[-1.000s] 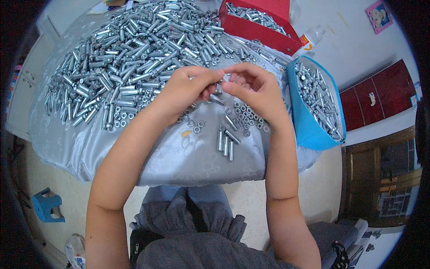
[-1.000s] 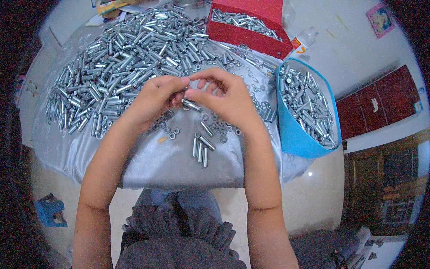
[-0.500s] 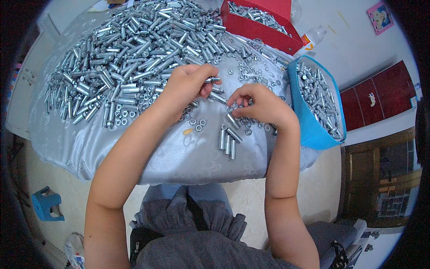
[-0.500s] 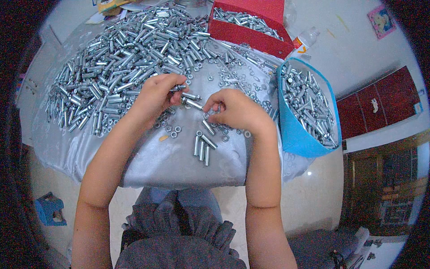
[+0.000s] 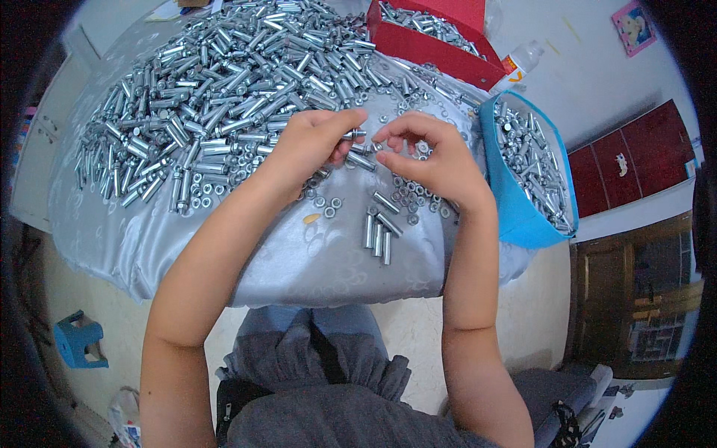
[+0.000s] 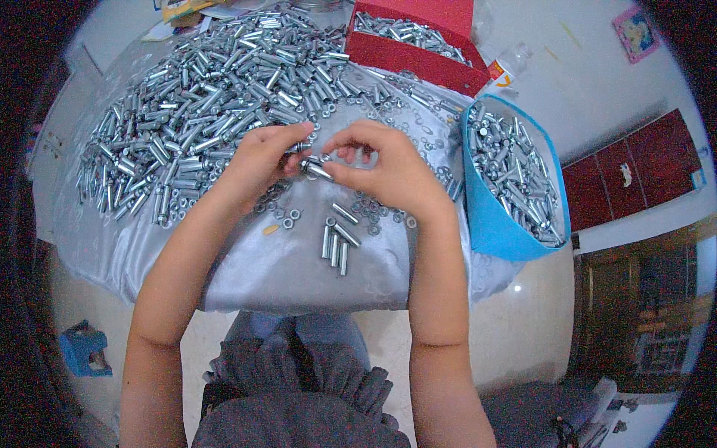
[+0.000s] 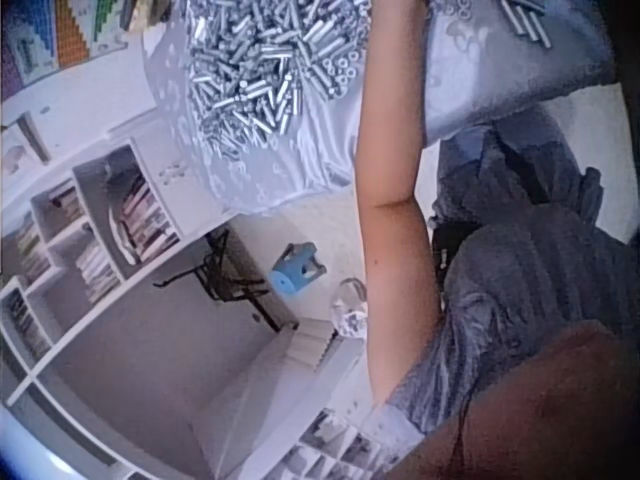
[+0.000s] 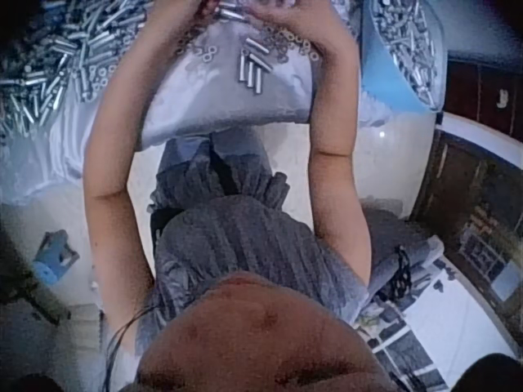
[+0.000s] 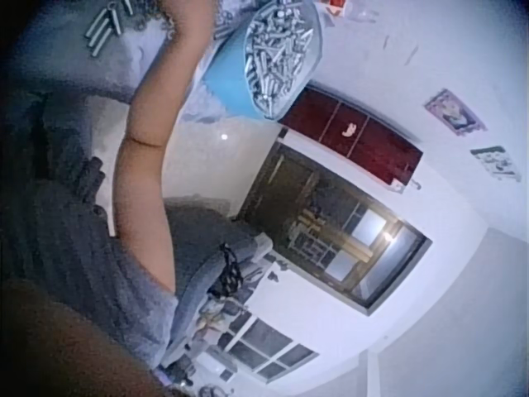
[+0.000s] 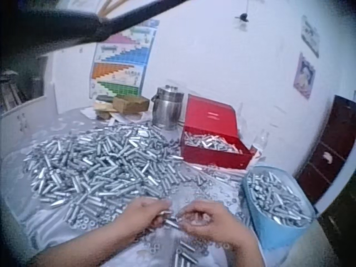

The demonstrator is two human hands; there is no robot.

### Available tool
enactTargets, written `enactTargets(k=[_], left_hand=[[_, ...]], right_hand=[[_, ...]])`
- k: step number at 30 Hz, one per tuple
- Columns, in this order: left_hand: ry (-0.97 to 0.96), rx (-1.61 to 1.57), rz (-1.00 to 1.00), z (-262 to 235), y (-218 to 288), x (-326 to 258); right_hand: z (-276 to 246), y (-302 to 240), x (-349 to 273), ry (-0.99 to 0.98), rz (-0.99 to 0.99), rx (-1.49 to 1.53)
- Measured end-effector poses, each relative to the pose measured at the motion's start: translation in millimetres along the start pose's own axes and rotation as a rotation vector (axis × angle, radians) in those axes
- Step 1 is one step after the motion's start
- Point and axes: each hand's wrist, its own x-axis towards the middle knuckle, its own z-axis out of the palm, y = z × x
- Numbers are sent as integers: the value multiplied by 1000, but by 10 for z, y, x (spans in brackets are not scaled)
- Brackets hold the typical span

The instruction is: The person sits at a table covered with a large pile of metal bolts and washers. They repeatedly pick up a bolt and a washer, thread the washer onto the bolt, and place the assembled unit into a blue plastic bin. The person continues this repetitive assembly process throughout the video.

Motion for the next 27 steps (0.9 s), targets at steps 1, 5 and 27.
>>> enactTargets(k=[1,5,27], left_hand=[[-12,-28,-5,-7,-12,5],[-25,-109,-19,-18,3,5],[-135,-329,-20,16,59,-54]], right_hand=[[29,-4,12,26,-64,48],[113,29,45,107,-143,148],[280,36,88,274,-177,192]])
